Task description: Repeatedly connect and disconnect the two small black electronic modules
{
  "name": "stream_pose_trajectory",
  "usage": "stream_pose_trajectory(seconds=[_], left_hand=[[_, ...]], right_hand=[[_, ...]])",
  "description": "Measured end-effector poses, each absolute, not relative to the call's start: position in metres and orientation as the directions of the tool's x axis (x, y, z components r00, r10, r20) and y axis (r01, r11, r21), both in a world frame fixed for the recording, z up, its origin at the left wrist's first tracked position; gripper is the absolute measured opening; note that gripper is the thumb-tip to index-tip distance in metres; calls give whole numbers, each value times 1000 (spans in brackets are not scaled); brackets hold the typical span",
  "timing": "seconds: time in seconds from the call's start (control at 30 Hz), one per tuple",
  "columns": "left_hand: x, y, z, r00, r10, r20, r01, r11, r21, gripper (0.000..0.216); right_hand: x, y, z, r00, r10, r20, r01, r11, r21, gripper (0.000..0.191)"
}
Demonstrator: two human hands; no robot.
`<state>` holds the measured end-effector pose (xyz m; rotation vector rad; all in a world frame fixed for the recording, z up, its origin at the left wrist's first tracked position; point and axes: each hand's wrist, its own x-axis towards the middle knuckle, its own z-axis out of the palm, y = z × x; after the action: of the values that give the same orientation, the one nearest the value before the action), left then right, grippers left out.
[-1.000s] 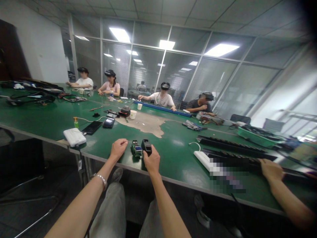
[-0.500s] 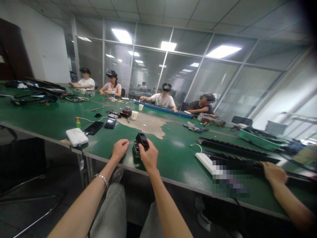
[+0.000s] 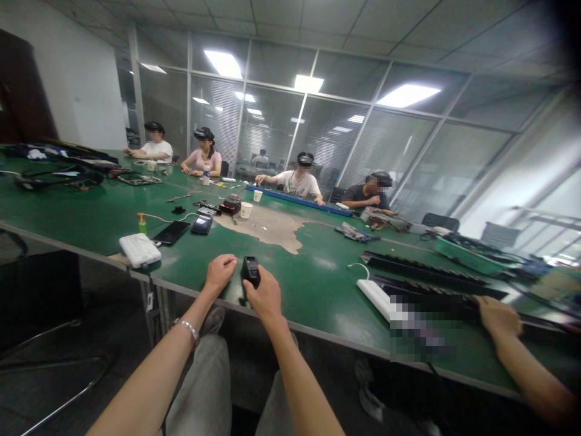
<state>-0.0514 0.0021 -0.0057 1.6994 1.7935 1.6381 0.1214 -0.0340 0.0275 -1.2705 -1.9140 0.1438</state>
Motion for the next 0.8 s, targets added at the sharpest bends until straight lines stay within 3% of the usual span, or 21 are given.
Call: stream_pose_trajectory(seconds=[0.13,0.37,0.8], left_hand=[[-51,2,-6,-332,787,520,590,-257,765,21],[-51,2,-6,-328,789,519,582,-265,769,22],[-50,1,-6,-331,792,513,571,-265,777,21]], right_hand=[[123,-38,26,-122,798,590,742,468,-480,52],[117,-39,28,-98,846,524,796,383,-470,27],[125,-32,45,-19,800,599,696,441,-567,43]])
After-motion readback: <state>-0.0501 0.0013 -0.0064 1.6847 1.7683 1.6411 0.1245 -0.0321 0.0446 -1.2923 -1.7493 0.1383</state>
